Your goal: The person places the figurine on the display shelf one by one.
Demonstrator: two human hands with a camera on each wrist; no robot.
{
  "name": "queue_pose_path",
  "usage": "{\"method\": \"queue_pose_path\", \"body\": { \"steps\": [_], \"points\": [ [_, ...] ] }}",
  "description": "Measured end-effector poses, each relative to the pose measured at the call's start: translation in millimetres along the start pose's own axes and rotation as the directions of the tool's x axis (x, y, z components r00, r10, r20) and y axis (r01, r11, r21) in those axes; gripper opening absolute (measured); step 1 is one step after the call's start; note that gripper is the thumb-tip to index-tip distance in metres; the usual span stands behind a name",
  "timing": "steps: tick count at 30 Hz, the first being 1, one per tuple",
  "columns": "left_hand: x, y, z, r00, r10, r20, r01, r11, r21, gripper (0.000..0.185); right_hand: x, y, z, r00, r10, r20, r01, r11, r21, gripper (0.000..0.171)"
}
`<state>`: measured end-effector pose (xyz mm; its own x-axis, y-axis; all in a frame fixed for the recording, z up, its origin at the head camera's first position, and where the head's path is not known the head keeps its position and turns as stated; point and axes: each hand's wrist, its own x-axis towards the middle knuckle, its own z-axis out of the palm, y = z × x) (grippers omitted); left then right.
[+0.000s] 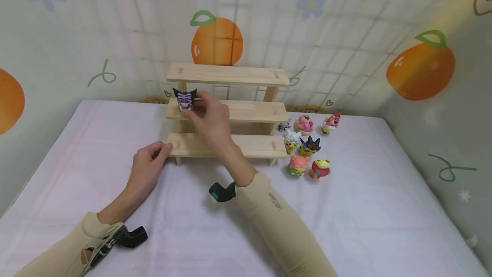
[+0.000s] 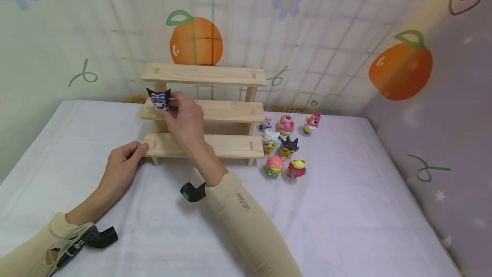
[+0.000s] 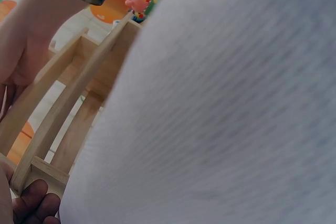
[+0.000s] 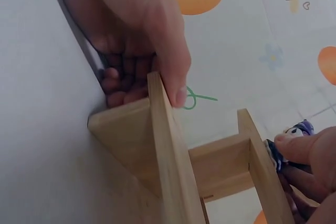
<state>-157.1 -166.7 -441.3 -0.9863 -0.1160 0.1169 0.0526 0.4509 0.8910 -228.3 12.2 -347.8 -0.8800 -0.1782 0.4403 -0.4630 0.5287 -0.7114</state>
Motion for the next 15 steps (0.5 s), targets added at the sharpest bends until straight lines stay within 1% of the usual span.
{"method": "queue_pose_path", "body": {
  "steps": [5, 9, 15],
  "points": [
    [0.3, -0.7, -0.2, 1.000, -0.001, -0.002, 0.001, 1.000, -0.001, 0.043, 1.0, -3.2, 5.5, 1.000, -0.001, 0.003, 0.001, 1.000, 0.010, 0.039],
    [0.7, -0.3, -0.2, 1.000, 0.003, -0.003, -0.003, 1.000, 0.004, 0.042, 1.7, -4.4, 6.4, 1.000, 0.014, 0.000, -0.014, 1.000, 0.018, 0.038],
    [-0.3, 0.7, -0.4, 1.000, 0.000, 0.007, 0.000, 1.000, -0.002, 0.044, 0.7, -6.4, 8.4, 0.999, 0.038, 0.014, -0.039, 0.997, 0.072, 0.039]
  ]
}}
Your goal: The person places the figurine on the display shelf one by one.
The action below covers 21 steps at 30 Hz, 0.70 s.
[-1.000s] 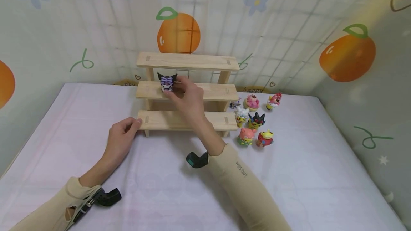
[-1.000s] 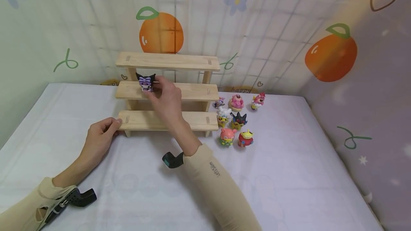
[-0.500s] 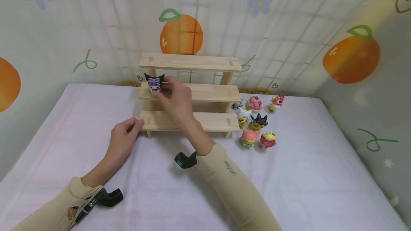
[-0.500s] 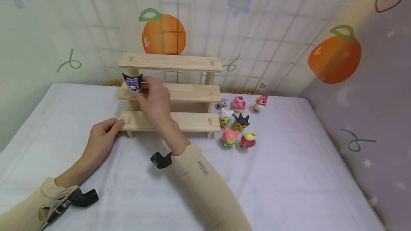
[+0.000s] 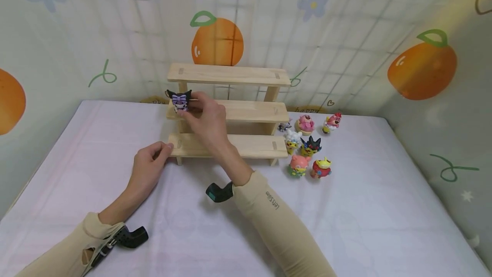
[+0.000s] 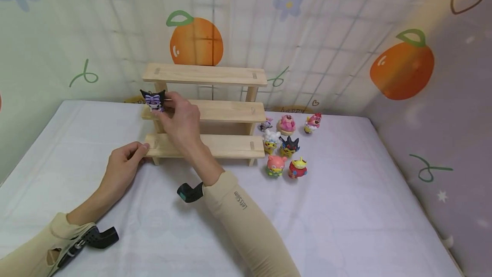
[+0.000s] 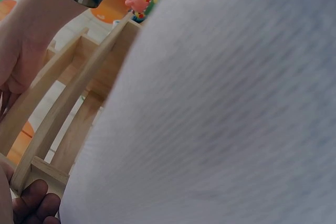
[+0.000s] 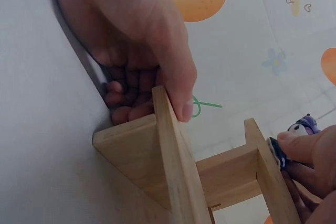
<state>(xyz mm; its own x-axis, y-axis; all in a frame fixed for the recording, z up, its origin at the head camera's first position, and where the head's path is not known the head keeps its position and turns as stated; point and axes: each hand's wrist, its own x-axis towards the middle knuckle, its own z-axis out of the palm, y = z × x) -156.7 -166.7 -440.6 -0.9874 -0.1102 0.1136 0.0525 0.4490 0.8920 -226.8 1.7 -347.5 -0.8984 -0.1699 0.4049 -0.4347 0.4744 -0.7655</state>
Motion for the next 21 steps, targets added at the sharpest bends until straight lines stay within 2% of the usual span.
{"method": "queue_pose_path", "body": {
  "steps": [21],
  "points": [
    [1.0, -2.9, 0.8, 1.000, 0.019, -0.011, -0.019, 1.000, -0.017, 0.042, 2.9, 1.3, 6.2, 1.000, -0.005, 0.003, 0.005, 1.000, -0.011, 0.035]
  ]
}}
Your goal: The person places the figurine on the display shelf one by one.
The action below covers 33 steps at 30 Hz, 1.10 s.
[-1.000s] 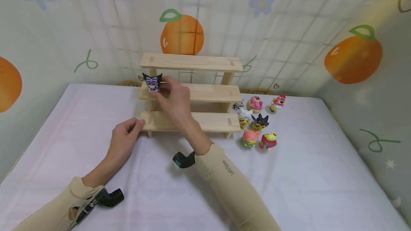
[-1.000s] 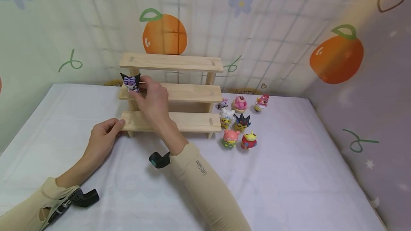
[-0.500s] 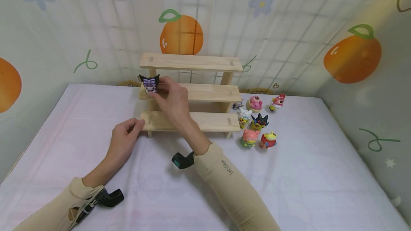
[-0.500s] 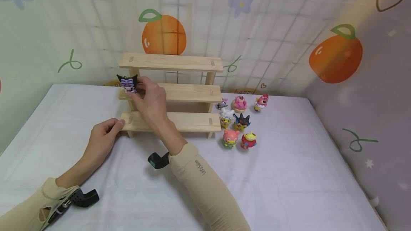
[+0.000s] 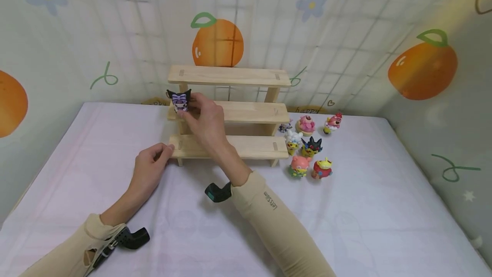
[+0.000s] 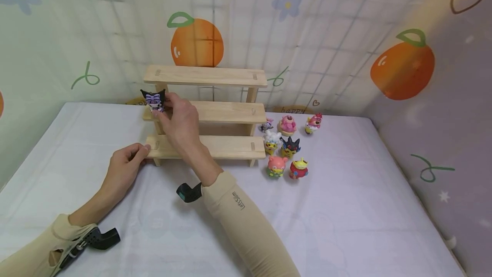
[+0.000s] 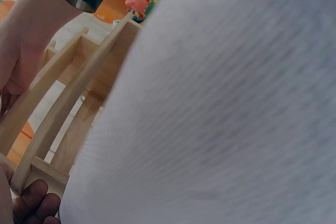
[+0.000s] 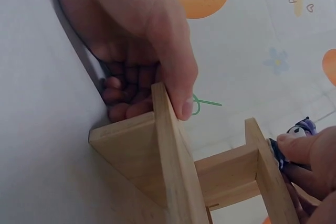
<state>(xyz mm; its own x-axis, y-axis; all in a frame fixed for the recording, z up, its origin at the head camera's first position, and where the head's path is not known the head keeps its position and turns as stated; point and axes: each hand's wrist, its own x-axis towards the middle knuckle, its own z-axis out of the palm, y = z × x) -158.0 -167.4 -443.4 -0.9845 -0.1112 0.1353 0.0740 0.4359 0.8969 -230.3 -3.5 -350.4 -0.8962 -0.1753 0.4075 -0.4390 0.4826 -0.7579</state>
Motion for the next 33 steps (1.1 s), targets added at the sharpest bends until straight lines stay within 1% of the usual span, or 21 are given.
{"method": "queue_pose_path", "body": {
  "steps": [7, 12, 17, 22, 29, 33],
  "points": [
    [-1.9, 2.2, 0.4, 1.000, -0.005, -0.001, 0.005, 1.000, 0.007, 0.042, 0, 0, -2, 1.000, 0.000, 0.011, 0.000, 0.999, -0.047, 0.037],
    [-2.6, 2.6, -0.4, 1.000, -0.006, 0.004, 0.006, 1.000, 0.011, 0.043, -1, 2, -8, 0.999, -0.016, 0.043, 0.020, 0.995, -0.098, 0.042],
    [-1.5, 1.0, -0.5, 1.000, -0.006, 0.003, 0.006, 1.000, 0.007, 0.044, -3, 6, -18, 0.997, -0.009, 0.081, 0.015, 0.997, -0.072, 0.049],
    [-0.1, -0.5, 0.3, 1.000, -0.011, 0.012, 0.010, 1.000, 0.017, 0.044, -6, 13, -35, 0.997, 0.002, 0.078, 0.003, 0.998, -0.060, 0.048],
    [-0.3, -1.6, -0.6, 1.000, -0.012, 0.020, 0.011, 0.999, 0.044, 0.043, -7, 27, -62, 0.994, -0.023, 0.104, 0.025, 0.999, -0.020, 0.042],
    [-0.4, -1.8, -0.8, 1.000, -0.014, 0.025, 0.013, 0.999, 0.044, 0.042, -10, 33, -79, 0.992, -0.019, 0.125, 0.024, 0.999, -0.039, 0.040]
  ]
}}
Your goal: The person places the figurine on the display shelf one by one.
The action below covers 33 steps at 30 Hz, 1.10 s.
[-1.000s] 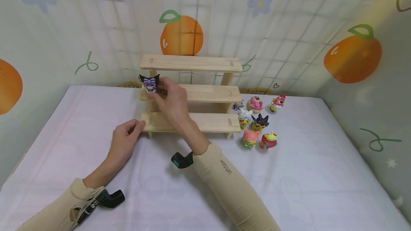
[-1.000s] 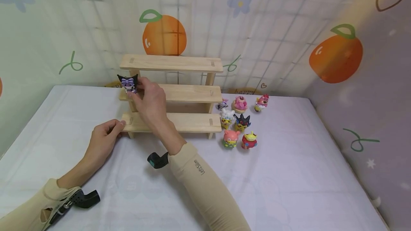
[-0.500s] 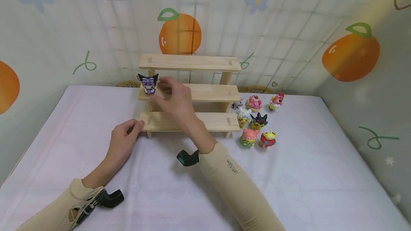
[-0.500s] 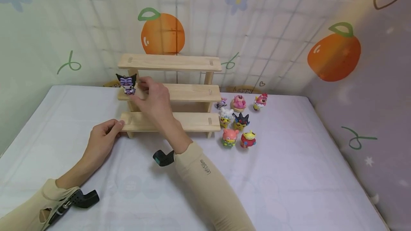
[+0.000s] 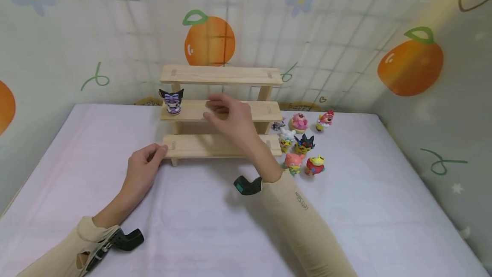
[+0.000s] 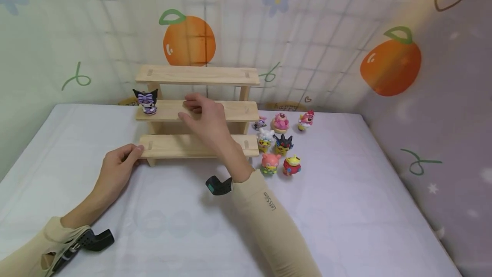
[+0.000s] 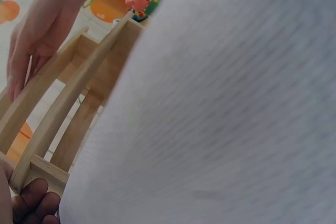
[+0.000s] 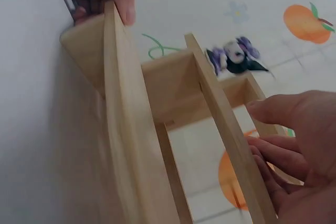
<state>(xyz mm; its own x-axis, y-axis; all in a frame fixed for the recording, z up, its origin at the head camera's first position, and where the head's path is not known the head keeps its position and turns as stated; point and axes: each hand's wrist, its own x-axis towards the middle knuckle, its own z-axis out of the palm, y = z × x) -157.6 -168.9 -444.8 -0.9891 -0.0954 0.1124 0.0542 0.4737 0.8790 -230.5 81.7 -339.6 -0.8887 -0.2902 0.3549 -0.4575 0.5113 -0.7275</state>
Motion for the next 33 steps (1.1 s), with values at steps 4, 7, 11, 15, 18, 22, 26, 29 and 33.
{"method": "queue_pose_path", "body": {
  "steps": [4, 7, 11, 15, 18, 22, 26, 29, 33],
  "points": [
    [-0.5, 1.0, -0.5, 1.000, -0.001, 0.010, 0.001, 1.000, -0.002, 0.044, -6, 7, -17, 1.000, 0.020, -0.003, -0.020, 0.999, -0.032, 0.038],
    [-0.2, 1.8, -2.5, 1.000, -0.001, 0.008, 0.001, 1.000, -0.001, 0.046, -7, 10, -27, 0.999, 0.033, -0.008, -0.033, 0.998, -0.048, 0.037],
    [-0.1, 0.9, -2.8, 1.000, -0.006, -0.002, 0.006, 1.000, -0.010, 0.047, -10, 13, -40, 0.999, 0.036, -0.009, -0.036, 0.999, -0.027, 0.035],
    [-0.2, -1.2, -0.5, 1.000, -0.010, 0.008, 0.010, 1.000, -0.017, 0.047, -15, 16, -55, 0.999, 0.038, -0.014, -0.039, 0.999, -0.021, 0.031],
    [0.2, -1.4, 0.3, 1.000, -0.006, 0.014, 0.006, 1.000, -0.009, 0.046, -20, 20, -67, 0.998, 0.064, -0.027, -0.065, 0.997, -0.039, 0.030],
    [0.4, -1.0, 0.1, 1.000, -0.003, 0.016, 0.003, 1.000, -0.006, 0.048, -26, 23, -85, 0.993, 0.100, -0.056, -0.103, 0.993, -0.058, 0.030],
    [0.4, -0.2, -0.2, 1.000, -0.009, 0.024, 0.009, 1.000, -0.004, 0.049, -35, 29, -106, 0.991, 0.107, -0.083, -0.115, 0.989, -0.092, 0.031],
    [0.3, 0.1, 0.0, 1.000, -0.014, 0.027, 0.015, 1.000, -0.006, 0.049, -43, 37, -123, 0.988, 0.114, -0.107, -0.128, 0.982, -0.136, 0.031],
    [-0.9, 1.3, -0.7, 0.999, -0.015, 0.034, 0.015, 1.000, -0.007, 0.050, -55, 51, -147, 0.979, 0.140, -0.146, -0.167, 0.966, -0.196, 0.033]
  ]
}}
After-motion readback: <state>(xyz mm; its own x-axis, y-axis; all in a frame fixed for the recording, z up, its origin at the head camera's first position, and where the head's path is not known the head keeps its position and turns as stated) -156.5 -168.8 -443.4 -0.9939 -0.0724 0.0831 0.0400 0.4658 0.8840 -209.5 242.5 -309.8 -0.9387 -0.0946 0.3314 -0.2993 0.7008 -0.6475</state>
